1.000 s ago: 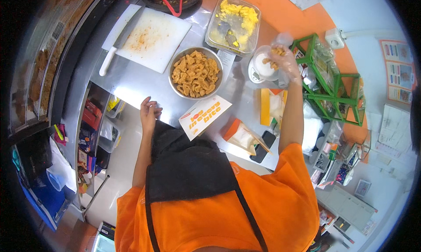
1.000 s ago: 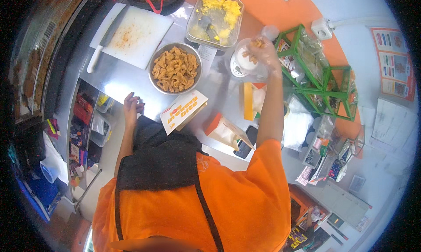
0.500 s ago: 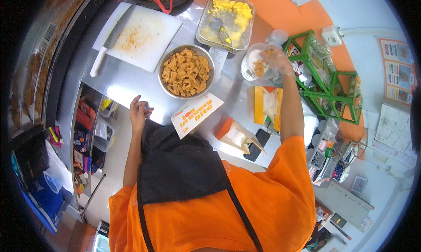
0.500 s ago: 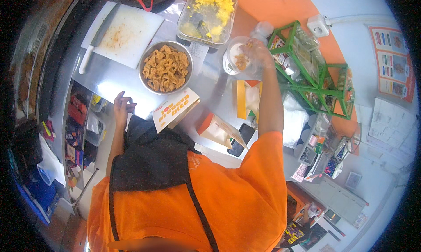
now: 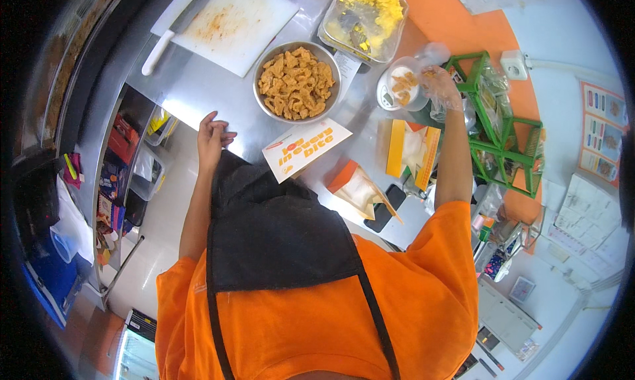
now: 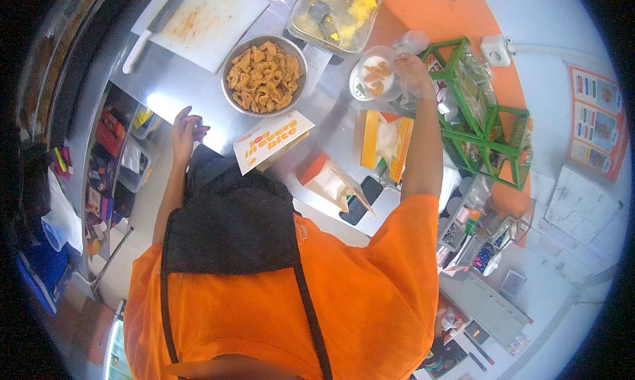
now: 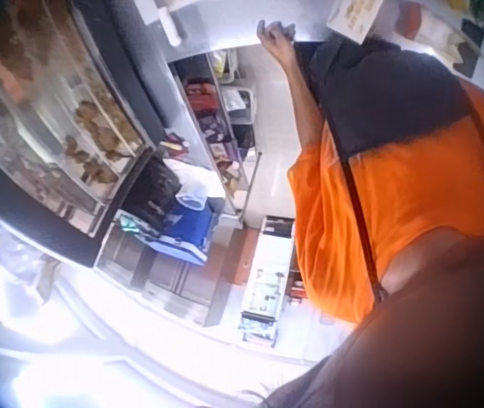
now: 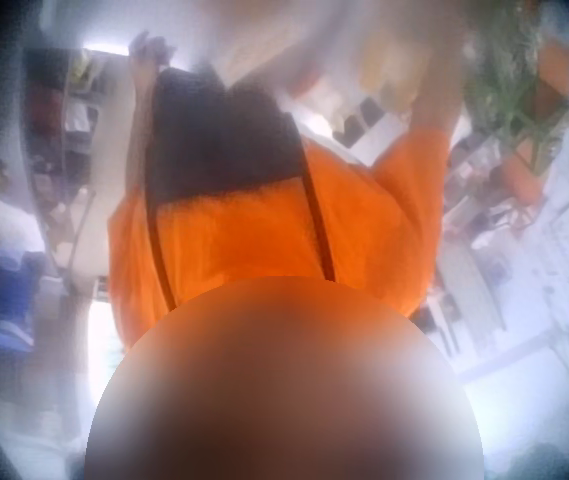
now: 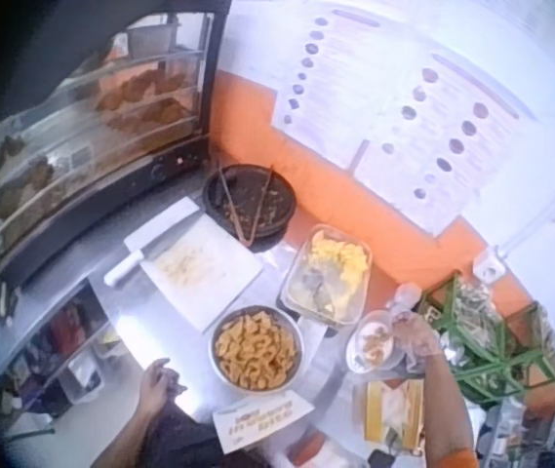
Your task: The person assembles food boxes by placing white cylindrical items and fried pieces into open cardboard containers, then adds scrambled eggs with a spoon. The person closes the boxes and places them into a plastic bag.
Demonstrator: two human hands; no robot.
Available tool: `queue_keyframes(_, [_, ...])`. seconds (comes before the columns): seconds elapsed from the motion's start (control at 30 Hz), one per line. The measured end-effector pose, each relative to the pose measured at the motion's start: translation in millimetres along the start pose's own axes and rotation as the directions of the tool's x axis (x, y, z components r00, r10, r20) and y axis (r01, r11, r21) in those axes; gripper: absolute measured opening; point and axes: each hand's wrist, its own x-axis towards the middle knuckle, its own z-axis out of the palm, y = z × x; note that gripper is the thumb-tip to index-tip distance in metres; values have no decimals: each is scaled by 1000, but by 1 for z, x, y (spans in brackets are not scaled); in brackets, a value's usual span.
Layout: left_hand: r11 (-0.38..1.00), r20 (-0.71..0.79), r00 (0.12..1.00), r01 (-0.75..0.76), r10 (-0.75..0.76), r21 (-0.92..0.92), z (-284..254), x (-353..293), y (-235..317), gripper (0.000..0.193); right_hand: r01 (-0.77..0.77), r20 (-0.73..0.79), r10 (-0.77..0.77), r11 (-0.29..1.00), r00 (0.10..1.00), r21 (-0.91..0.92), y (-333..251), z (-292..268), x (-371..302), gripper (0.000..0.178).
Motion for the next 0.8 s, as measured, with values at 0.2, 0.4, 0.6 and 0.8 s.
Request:
queue_keyframes(0.2, [1000,3,1000,-6,6,-18,0,-3,1,41,27,-11,-28,996,1000,-88,10,-6,8,23])
queue_keyframes(0.4, [1000,11,1000,-19,19,-8,-1,-1,-1,41,296,14,-335,813,942,-502,5,-19,5,23])
queue_keyframes(0.6, [999,26,999,-25,25,-21,-3,0,-3,40,111,-107,-149,949,983,-295,-9,-23,-10,25])
queue_keyframes(0.8, [1000,25,999,-21,22,-23,-3,0,-3,40,178,-131,-259,880,957,-441,-12,-23,-14,34])
